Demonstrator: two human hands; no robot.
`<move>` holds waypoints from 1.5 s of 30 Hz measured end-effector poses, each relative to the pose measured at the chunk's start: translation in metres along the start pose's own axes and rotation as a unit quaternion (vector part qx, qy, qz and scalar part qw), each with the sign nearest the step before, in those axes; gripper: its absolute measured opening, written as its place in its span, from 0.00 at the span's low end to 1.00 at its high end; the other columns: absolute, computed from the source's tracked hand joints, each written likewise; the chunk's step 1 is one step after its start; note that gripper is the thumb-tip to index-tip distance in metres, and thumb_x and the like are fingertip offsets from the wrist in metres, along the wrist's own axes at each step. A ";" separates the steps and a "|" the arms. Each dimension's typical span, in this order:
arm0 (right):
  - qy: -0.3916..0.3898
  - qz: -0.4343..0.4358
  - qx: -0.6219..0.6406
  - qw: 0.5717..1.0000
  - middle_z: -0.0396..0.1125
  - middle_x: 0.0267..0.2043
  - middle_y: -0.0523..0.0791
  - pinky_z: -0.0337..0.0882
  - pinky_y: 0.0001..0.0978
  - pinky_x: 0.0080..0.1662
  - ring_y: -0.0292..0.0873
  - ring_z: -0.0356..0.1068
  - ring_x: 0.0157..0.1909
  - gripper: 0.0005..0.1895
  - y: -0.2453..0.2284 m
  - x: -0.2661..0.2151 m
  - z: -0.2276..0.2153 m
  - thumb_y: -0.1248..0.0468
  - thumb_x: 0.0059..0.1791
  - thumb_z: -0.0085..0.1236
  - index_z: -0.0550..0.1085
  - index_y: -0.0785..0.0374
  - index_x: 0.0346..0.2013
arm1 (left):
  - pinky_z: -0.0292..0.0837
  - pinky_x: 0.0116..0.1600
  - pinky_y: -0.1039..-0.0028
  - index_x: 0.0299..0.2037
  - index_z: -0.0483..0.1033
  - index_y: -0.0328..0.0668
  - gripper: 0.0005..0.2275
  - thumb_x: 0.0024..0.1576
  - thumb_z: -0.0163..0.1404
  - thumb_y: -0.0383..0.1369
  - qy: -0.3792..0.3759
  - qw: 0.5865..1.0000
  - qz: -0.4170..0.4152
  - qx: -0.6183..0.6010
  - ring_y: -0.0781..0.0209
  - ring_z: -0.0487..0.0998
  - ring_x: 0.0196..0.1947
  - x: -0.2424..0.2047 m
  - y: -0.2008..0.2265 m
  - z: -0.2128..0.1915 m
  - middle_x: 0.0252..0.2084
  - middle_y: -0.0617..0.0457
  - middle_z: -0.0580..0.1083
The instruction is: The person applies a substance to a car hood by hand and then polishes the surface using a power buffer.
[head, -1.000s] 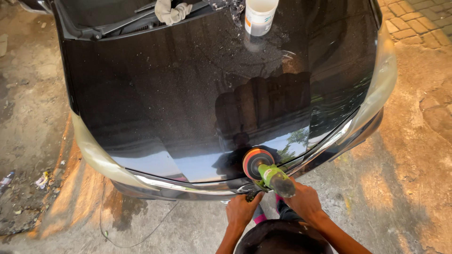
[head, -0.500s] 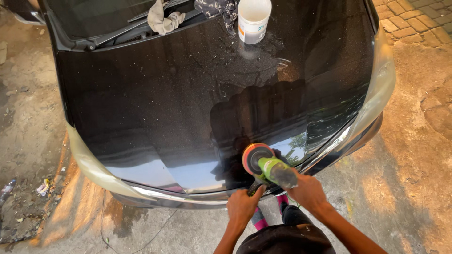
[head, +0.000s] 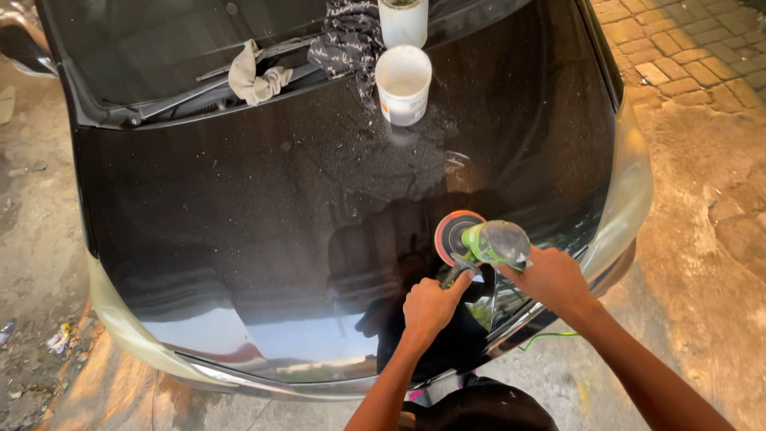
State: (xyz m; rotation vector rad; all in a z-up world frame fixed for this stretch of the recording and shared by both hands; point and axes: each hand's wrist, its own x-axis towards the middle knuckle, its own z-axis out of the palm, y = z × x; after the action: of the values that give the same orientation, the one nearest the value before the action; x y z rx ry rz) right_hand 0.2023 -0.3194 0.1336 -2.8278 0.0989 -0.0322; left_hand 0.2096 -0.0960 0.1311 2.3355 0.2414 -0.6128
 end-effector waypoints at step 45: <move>-0.125 -0.171 -0.066 0.975 0.74 0.30 0.53 0.77 0.51 0.40 0.59 0.77 0.35 0.28 -0.139 0.080 -0.004 0.38 0.44 0.58 0.78 0.55 0.45 | 0.77 0.29 0.65 0.21 0.77 0.30 0.37 0.47 0.50 0.68 0.058 0.970 -0.134 -0.194 0.52 0.80 0.18 -0.016 -0.068 -0.081 0.18 0.46 0.75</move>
State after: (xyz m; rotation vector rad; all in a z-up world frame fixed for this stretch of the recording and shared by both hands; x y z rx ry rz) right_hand 0.2913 -0.1939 0.1808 -2.9164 -0.4580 0.2634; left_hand 0.2021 0.0087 0.1515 1.9733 0.6769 -0.5037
